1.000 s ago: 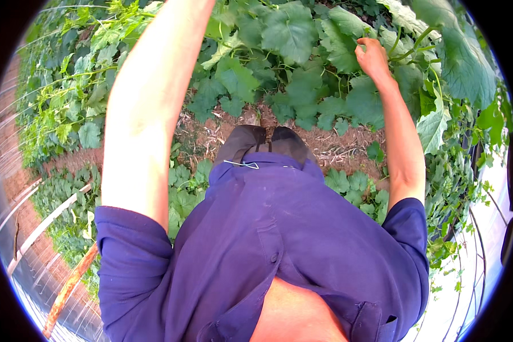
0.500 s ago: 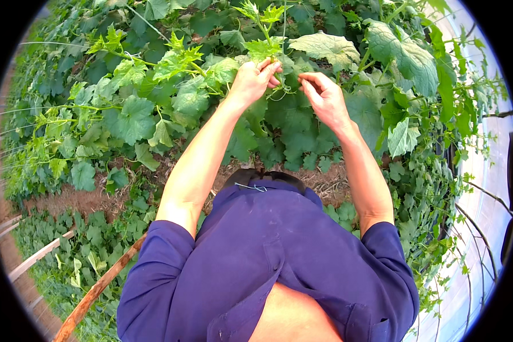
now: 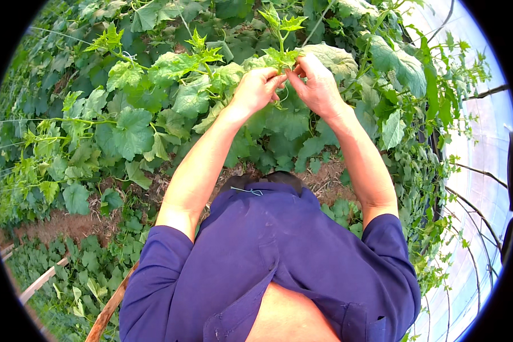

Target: The person prunes cucumber vines by hand, removing small side shoots and leaves from the main stems. They repeatedly reach into the foliage, pinch off growth, and occasionally tie vines to overhead strings for support.

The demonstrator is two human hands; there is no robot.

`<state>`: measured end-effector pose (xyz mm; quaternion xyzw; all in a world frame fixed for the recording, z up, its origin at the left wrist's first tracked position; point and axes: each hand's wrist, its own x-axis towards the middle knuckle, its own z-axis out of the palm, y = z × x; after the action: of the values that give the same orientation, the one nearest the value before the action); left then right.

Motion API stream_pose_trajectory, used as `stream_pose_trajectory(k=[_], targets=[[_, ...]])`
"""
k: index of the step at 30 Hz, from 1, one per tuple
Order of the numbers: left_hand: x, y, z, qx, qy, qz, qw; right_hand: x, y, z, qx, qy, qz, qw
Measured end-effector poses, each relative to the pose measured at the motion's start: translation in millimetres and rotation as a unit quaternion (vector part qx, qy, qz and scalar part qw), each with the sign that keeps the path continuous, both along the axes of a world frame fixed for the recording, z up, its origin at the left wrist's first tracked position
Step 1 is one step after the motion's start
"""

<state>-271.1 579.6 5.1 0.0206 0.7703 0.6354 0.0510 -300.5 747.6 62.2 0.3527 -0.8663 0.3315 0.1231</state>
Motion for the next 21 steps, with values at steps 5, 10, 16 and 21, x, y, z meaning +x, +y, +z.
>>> stream_pose_trajectory(k=[5,10,16,21], targets=[[2,2,9,-0.001,-0.003,0.002,1.0,0,5,-4,-0.029,-0.038,-0.034,0.998],[3,10,5,0.014,0.003,-0.011,1.0,-1,21,-7,-0.049,-0.039,0.009,0.998],[8,22,9,0.002,0.019,-0.043,0.999,3,41,-2,-0.055,-0.095,0.036,0.993],[8,34,13,-0.023,0.018,-0.048,0.998,-4,50,-8,0.013,0.015,0.073,0.997]])
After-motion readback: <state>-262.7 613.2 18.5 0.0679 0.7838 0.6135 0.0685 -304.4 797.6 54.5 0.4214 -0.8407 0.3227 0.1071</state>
